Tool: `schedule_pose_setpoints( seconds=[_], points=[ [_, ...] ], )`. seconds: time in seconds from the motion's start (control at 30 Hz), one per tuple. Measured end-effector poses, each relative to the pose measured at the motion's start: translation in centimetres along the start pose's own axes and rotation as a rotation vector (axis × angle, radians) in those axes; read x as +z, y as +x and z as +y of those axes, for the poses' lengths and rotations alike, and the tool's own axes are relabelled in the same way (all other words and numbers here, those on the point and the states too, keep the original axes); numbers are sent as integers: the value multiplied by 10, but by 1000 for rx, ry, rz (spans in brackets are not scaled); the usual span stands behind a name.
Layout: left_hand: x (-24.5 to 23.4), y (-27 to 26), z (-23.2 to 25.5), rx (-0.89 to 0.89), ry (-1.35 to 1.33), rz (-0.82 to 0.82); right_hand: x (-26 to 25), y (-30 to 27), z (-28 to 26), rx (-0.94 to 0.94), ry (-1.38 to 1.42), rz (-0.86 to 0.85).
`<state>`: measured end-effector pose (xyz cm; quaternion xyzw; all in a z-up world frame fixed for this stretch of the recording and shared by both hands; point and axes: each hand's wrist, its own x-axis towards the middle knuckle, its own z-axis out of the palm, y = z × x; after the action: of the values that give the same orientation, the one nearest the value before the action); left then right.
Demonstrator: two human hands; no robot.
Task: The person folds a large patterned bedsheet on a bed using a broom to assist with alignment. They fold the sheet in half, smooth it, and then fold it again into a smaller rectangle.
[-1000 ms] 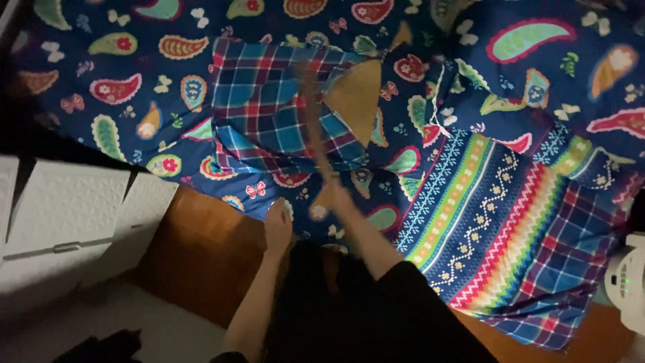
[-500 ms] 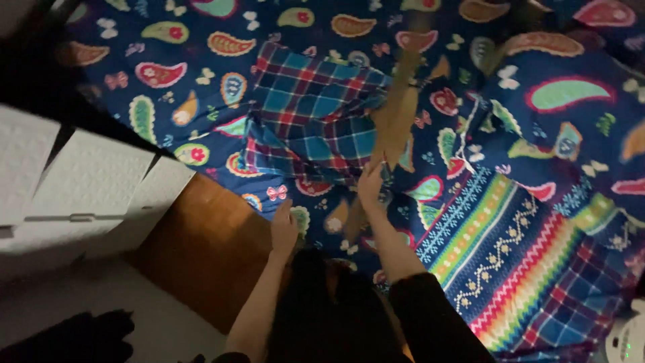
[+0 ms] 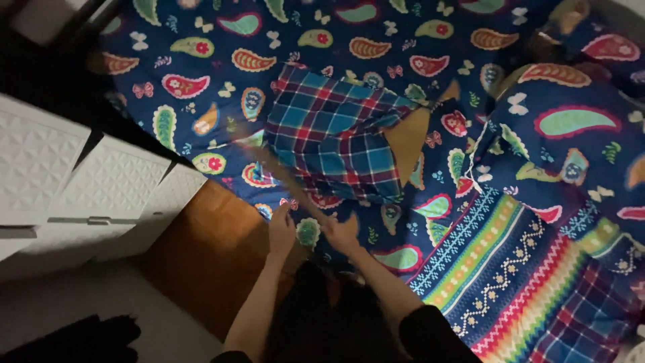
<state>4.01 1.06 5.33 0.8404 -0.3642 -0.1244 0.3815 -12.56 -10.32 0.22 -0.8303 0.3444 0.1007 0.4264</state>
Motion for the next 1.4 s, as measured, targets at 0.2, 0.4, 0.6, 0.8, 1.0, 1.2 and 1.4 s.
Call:
schedule_pose_setpoints(
  seconds=[0.2, 0.4, 0.6, 0.8, 1.0, 1.2, 1.4],
  points=[
    [29, 2, 12, 155, -12, -40, 7, -27, 129, 500, 224, 640],
    [60, -7, 57, 266, -32, -304, -44, -128, 166, 577, 447, 927],
    [135, -26, 100, 325, -32, -511, -16, -205, 240, 809, 194, 982],
    [189, -69, 155, 404, 3, -638, -17, -287, 271, 937, 318, 955],
    [241, -116, 171, 480, 33, -655, -20, -297, 337, 775, 205, 1059],
    [260, -126, 165, 400, -1, -620, -40, -226, 337, 387, 15, 1054],
    [227, -74, 102, 416, 292, -319, -79, -126, 243, 484, 117, 532]
  ],
)
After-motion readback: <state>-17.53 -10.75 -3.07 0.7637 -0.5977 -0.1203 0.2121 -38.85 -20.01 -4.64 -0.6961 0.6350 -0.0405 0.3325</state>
